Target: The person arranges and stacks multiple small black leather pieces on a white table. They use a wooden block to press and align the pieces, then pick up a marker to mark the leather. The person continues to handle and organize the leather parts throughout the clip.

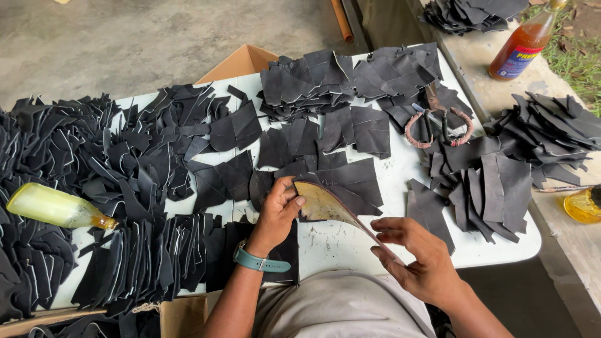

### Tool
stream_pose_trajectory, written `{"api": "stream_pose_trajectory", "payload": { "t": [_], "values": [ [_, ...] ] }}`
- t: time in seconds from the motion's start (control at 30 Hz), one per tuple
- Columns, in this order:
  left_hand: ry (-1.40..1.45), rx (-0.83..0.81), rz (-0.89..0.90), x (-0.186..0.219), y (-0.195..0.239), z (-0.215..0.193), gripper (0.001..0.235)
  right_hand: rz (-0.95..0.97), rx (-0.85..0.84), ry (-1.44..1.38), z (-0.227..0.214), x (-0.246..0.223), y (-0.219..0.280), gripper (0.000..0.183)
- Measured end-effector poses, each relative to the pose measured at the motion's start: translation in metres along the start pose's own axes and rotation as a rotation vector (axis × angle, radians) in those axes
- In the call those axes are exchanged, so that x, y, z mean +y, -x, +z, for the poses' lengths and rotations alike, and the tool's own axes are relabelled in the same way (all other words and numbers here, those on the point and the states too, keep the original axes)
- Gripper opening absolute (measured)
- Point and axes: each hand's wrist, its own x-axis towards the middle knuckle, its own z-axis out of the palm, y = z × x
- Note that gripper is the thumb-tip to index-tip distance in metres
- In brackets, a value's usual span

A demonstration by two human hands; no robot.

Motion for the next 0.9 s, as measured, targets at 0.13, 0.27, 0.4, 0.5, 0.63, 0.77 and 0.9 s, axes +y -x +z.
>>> {"api": "stream_pose_trajectory", "payload": {
  "t": [0.13,0.27,0.4,0.5,0.63,0.77,0.9],
  "values": [
    [-0.039,0.095,-0.063,0.000,-0.002,-0.008,0.034,0.376,0.125,-0.298,-0.011,0.035,-0.002,0.036],
    [0.018,0.271,-0.068,0.008,-0.001,-0.024,0.032,0.438,0.403,-0.613,-0.050,0.063,-0.020,0.054],
    [0.446,0.236,0.031,0.018,0.001,-0.037,0.032,0.443,0.414,-0.687,-0.069,0.073,-0.018,0.069],
    [0.515,0.192,0.010,0.018,0.003,-0.036,0.029,0.602,0.304,-0.762,-0.059,0.084,-0.015,0.069],
    [0.159,0.272,-0.060,-0.007,-0.010,-0.007,0.012,0.748,0.154,-1.070,-0.023,0.090,-0.013,0.066],
    [0.241,0.422,-0.055,-0.033,-0.022,0.012,0.008,0.796,0.107,-1.047,-0.006,0.087,-0.014,0.063],
    [0.350,0.410,-0.050,-0.046,-0.021,0.021,0.009,0.740,0.085,-1.062,-0.003,0.089,-0.013,0.064]
  ]
}}
